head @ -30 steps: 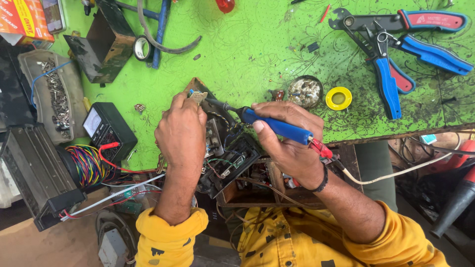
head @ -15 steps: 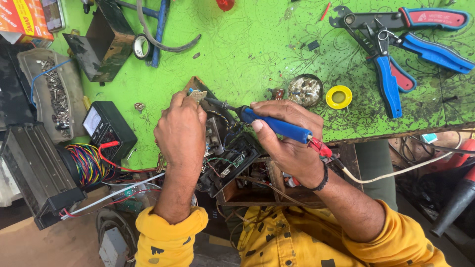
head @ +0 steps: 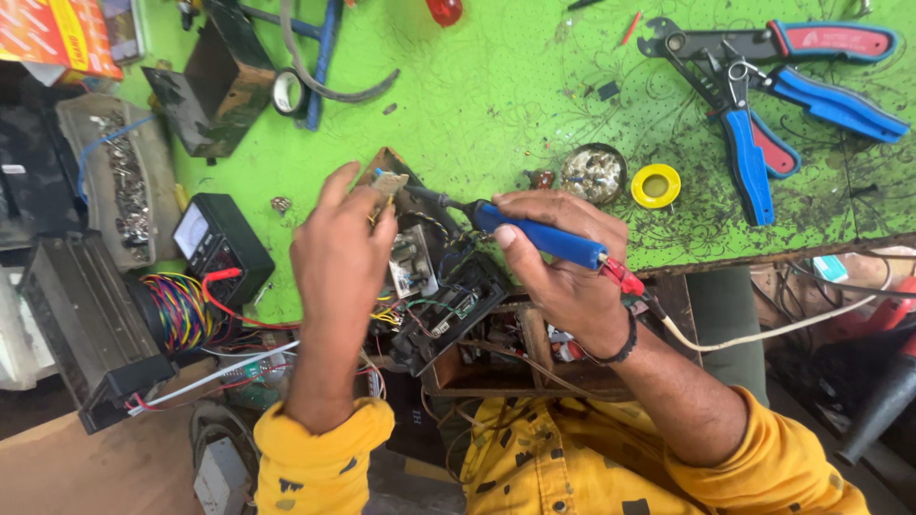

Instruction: The person uses a soldering iron to work on a small electronic device, then switches to a screwdriver to remove screws from a remote control. They separate the remote's casing and place the screwdriver on the table.

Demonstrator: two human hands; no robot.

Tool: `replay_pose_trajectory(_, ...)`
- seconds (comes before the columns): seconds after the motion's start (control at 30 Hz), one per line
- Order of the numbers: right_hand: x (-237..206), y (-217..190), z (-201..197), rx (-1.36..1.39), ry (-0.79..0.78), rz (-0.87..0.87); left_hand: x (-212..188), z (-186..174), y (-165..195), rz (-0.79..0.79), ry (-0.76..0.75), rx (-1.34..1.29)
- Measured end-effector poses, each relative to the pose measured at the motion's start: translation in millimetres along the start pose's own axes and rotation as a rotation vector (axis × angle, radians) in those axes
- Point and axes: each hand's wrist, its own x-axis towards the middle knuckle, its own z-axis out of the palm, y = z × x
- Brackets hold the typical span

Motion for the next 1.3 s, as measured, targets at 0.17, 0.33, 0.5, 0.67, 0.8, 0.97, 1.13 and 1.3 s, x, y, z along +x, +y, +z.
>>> replay_pose_trajectory(0.17,-1.7,2.6,-0.6,0.019,0.023,0.006,-21.0,-26.8,-11.7,-0.225,0.161,-0.418)
replay_pose_trajectory(0.33,-4.3,5.8,-1.7,0.033,0.032,-0.016,-15.8,-10.4,-8.4,-0.452,0.027,-0.478)
replay_pose_trajectory(0.5,-4.4,7.8,-1.5,0.01,0.044,0.01,-8.7,13.9,-6.6,-0.242,0.179,-0.303)
replay_pose_trajectory(0.67,-3.8,8.1,-0.6,0.016,0.051,0.011,-20.4,22.3,-2.9,-0.12,0.254,-0.286)
replay_pose_trajectory(0.8,-5.0,9.3,-1.5,-0.004,0.037,0.009,-25.7,26.4,-2.8,-0.137,0.284,-0.363)
replay_pose_trajectory(0.97,-8.2,11.9,-3.2,0.013,0.029,-0.007,-28.7,30.6,-3.3,-0.119,0.312,-0.383)
replay_pose_trajectory(1.13,-8.4,12.3,-5.0,0.069,-0.038,-0.112,-25.9,33.9,-3.7,-0.189,0.31,-0.384)
replay_pose_trajectory(1.3,-10.8,7.2,-10.5,0.076,-0.144,-0.112,-25.3,36.5,-3.3,-0.158,0.363,-0.347)
